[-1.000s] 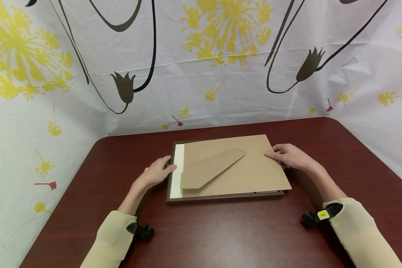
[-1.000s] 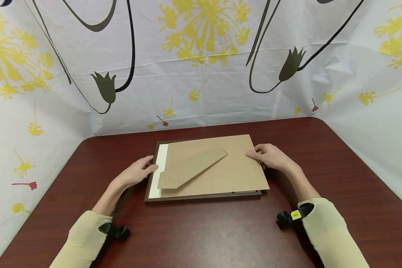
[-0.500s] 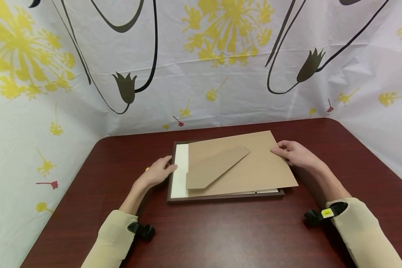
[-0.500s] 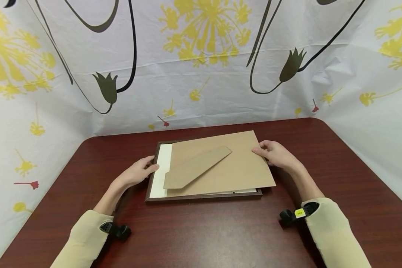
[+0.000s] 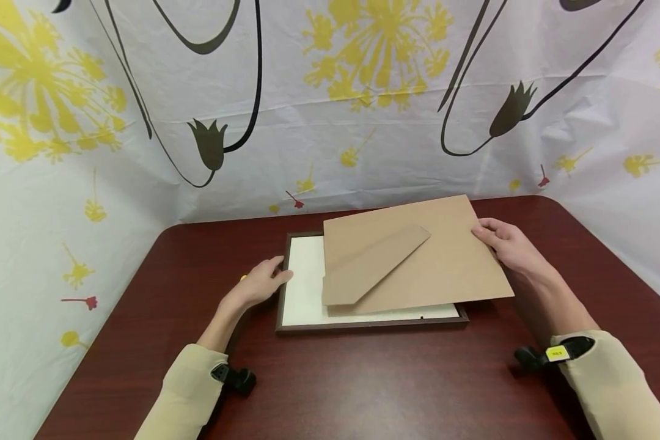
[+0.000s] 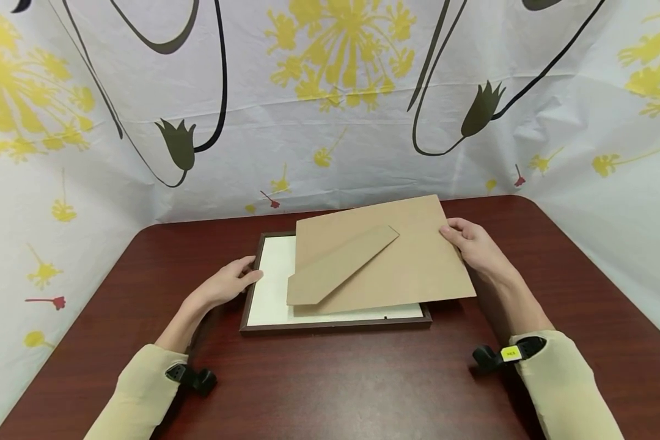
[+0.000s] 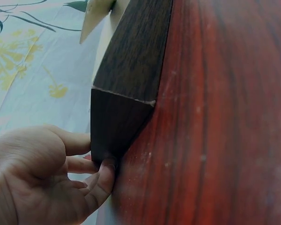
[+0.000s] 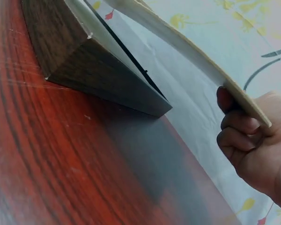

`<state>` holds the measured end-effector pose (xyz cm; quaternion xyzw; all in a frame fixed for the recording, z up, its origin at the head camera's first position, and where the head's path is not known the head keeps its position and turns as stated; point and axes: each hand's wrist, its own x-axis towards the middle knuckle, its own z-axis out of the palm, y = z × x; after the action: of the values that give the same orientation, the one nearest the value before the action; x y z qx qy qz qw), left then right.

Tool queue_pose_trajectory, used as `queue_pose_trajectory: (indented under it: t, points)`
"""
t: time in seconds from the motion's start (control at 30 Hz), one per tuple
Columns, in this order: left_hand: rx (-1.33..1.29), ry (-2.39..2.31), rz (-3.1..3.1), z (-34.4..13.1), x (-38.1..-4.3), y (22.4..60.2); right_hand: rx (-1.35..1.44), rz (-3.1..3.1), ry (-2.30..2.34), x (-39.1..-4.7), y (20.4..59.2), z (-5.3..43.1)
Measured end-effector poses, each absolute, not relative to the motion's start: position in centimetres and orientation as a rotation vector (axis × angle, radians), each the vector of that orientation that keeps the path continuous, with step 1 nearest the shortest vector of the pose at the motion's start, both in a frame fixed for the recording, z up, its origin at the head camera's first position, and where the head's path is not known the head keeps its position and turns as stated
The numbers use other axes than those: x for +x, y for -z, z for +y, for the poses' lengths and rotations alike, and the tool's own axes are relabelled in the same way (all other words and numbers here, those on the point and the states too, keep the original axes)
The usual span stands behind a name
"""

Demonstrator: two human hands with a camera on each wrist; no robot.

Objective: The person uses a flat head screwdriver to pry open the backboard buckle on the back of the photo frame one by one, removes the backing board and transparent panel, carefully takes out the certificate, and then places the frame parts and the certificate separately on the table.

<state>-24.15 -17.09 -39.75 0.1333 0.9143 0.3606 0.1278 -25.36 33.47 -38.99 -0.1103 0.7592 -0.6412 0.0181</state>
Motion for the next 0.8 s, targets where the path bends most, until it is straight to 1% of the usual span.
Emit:
queue_pose_trajectory:
  t: [0.37, 0.8]
  points:
    - [0.379, -1.071, 2.625, -17.1, -24.1, 39.7, -0.225, 2.111, 2.416, -24.2, 39.2, 36.0]
    - [0.403, -1.061, 2.631, -17.1, -24.1, 39.7, 0.012, 1.987, 2.729, -22.5, 38.9, 38.6]
